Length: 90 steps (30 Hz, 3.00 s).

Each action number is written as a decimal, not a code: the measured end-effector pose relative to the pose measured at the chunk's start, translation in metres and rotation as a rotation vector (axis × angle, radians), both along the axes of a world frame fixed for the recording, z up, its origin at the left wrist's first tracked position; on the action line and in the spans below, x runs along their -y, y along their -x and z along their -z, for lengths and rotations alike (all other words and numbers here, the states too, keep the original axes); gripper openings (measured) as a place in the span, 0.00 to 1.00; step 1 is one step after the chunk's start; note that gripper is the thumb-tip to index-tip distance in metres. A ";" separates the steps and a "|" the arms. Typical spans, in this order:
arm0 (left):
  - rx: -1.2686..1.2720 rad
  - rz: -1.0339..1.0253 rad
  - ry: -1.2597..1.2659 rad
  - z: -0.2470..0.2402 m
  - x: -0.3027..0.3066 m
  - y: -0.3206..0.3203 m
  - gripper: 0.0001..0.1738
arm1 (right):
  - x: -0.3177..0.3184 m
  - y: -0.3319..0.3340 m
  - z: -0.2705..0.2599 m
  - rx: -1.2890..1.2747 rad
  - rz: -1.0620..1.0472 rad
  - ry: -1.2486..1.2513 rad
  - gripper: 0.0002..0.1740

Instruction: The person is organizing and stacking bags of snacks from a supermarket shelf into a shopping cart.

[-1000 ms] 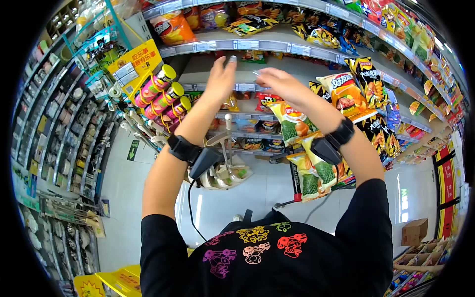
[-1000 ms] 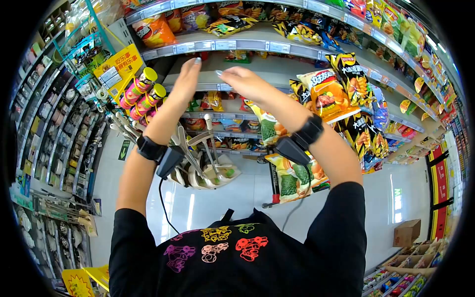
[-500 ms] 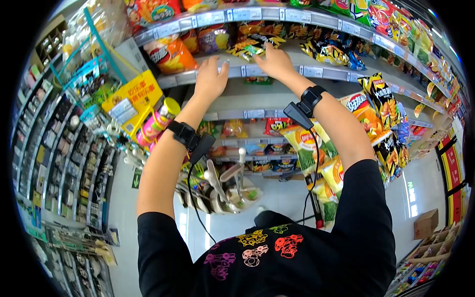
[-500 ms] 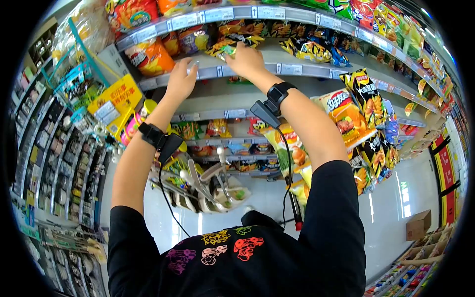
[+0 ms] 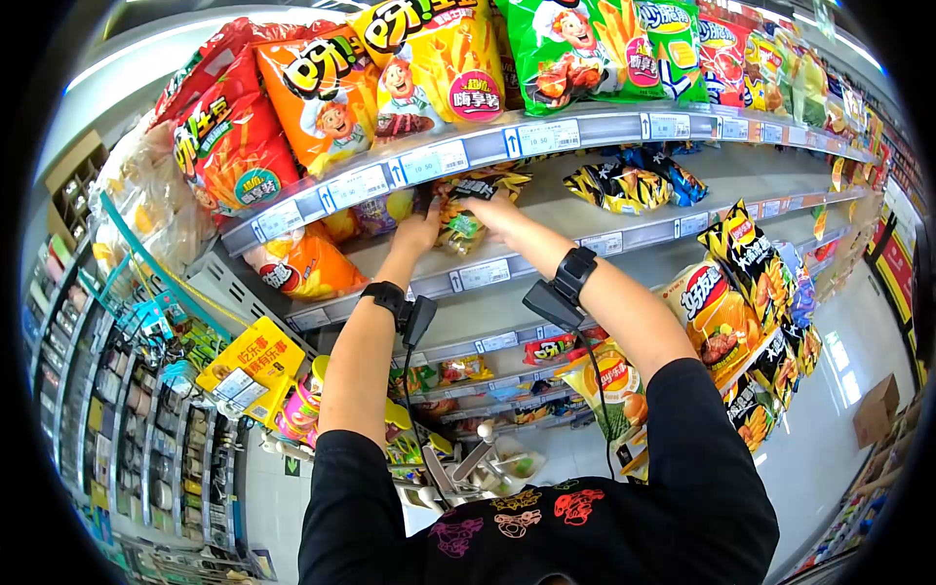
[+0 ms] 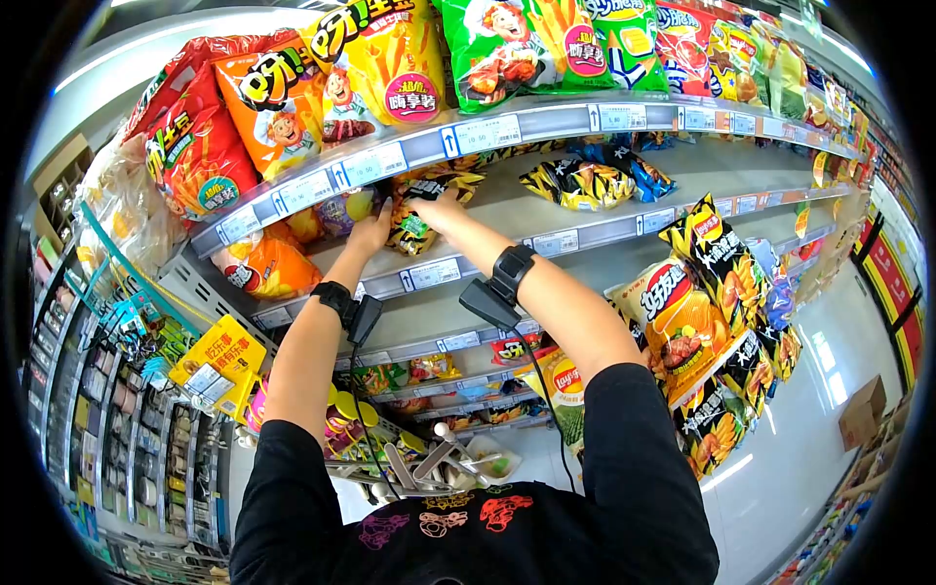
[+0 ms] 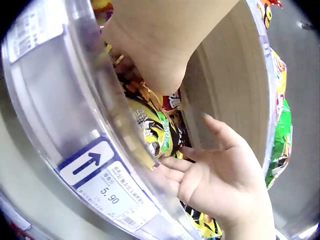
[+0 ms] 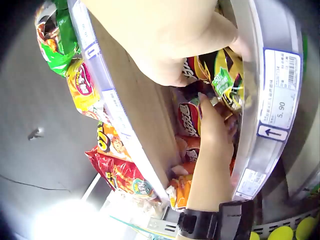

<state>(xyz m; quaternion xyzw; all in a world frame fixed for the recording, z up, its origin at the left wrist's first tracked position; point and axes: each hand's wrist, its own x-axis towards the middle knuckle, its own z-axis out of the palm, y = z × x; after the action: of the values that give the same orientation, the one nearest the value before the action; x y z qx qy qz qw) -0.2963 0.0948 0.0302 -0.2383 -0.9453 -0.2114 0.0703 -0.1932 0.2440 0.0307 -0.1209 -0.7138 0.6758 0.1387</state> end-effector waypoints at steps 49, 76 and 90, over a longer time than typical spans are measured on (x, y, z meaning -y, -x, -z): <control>1.082 1.358 -0.630 0.076 -0.291 -0.780 0.34 | -0.167 -0.869 0.138 -0.206 0.648 -0.096 0.46; -0.021 0.233 -0.053 0.011 -0.374 -0.424 0.33 | -0.612 -0.615 0.098 -0.478 0.053 0.884 0.26; -0.117 0.216 -0.254 -0.016 -0.384 -0.464 0.30 | -0.609 -0.579 0.046 -0.329 -0.190 0.624 0.37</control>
<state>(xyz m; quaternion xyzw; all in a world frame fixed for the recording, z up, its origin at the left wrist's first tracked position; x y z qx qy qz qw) 0.1682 0.4788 0.0459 -0.3396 -0.8742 -0.3212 0.1318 0.3863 0.8527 -0.0149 0.0198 -0.4496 0.8812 0.1447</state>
